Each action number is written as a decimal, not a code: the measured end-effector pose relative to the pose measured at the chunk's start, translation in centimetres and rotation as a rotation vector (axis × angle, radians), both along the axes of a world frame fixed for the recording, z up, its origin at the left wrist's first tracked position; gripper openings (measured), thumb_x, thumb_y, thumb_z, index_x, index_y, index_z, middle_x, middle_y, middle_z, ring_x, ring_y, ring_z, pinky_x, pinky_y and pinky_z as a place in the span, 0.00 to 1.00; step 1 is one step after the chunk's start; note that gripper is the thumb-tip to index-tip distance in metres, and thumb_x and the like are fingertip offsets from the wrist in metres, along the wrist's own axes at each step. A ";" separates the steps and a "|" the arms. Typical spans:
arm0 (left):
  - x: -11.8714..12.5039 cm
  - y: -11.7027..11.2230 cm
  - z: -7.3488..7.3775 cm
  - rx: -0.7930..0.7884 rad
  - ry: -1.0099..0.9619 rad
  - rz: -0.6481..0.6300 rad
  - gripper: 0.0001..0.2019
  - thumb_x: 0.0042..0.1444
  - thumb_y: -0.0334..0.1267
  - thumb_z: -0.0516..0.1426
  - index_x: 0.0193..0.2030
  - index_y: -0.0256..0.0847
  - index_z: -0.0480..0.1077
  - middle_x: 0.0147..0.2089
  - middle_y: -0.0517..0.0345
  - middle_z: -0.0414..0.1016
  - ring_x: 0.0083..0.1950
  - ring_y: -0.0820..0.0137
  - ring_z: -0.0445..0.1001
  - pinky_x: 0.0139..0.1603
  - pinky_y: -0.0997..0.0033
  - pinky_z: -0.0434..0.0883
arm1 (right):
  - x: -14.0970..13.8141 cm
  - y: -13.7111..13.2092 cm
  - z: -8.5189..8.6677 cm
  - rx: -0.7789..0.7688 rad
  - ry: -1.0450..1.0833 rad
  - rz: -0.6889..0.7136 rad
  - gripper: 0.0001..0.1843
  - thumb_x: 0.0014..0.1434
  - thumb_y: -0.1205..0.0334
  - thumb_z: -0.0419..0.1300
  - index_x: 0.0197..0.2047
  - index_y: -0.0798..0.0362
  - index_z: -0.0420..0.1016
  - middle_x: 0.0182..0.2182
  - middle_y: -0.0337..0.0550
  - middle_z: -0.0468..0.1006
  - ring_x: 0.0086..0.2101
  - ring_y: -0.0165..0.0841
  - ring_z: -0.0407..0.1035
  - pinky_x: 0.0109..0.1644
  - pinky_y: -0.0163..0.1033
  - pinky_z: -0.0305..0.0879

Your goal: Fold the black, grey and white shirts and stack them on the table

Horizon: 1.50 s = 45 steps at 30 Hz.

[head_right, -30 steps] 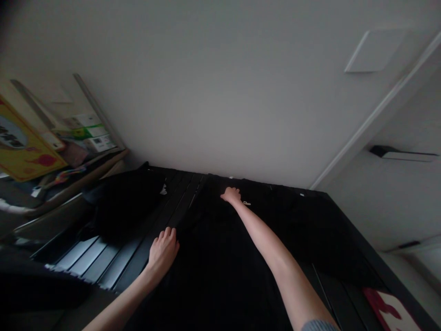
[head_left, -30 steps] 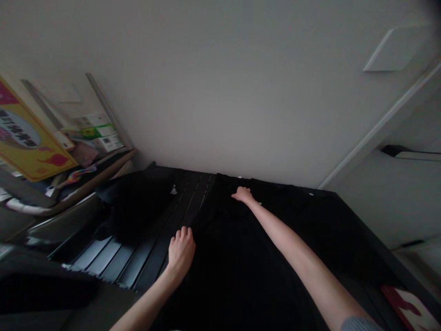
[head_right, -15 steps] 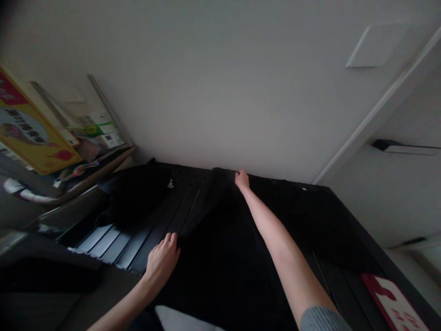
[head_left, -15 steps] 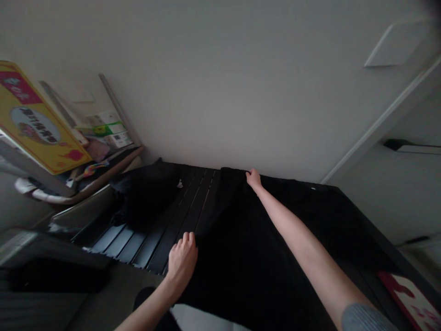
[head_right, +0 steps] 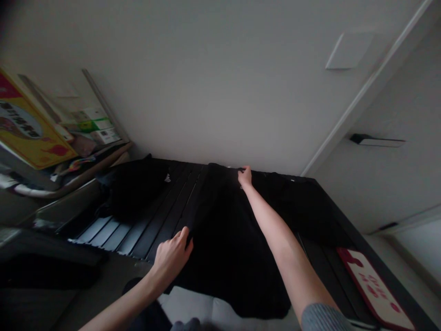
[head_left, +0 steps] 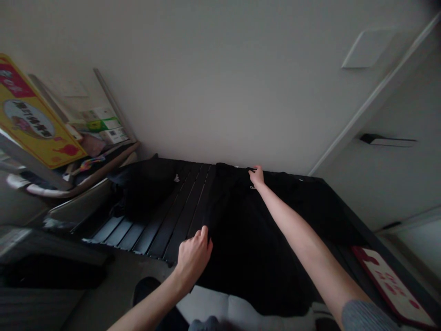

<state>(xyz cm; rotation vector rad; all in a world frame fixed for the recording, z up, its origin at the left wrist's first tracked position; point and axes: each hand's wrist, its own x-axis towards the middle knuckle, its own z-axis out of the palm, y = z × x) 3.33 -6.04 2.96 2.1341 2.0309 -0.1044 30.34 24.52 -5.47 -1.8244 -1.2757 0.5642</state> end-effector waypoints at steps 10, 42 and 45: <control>4.0 -2.7 -3.4 -0.010 -0.013 -0.182 0.29 0.55 0.31 0.55 0.65 0.36 0.56 0.55 0.42 0.67 0.54 0.55 0.69 0.50 0.59 0.68 | 0.4 -2.9 -1.1 -0.154 0.037 0.092 0.45 0.47 0.65 0.62 0.66 0.59 0.48 0.52 0.59 0.72 0.48 0.42 0.71 0.51 0.42 0.66; 5.5 -5.3 -1.0 -0.155 -0.177 -0.283 0.13 0.63 0.39 0.49 0.50 0.39 0.66 0.42 0.49 0.78 0.43 0.59 0.79 0.39 0.65 0.73 | 11.6 -12.1 -0.3 -0.309 0.007 -0.536 0.48 0.48 0.58 0.67 0.66 0.65 0.49 0.61 0.79 0.48 0.55 0.57 0.64 0.53 0.53 0.65; 6.3 -4.7 -0.8 -0.149 -0.209 -0.283 0.11 0.62 0.39 0.49 0.48 0.40 0.67 0.40 0.50 0.78 0.41 0.60 0.79 0.39 0.66 0.72 | 12.8 -11.8 -0.5 -0.230 0.140 -0.563 0.47 0.44 0.64 0.68 0.63 0.69 0.52 0.57 0.78 0.58 0.52 0.51 0.68 0.50 0.45 0.69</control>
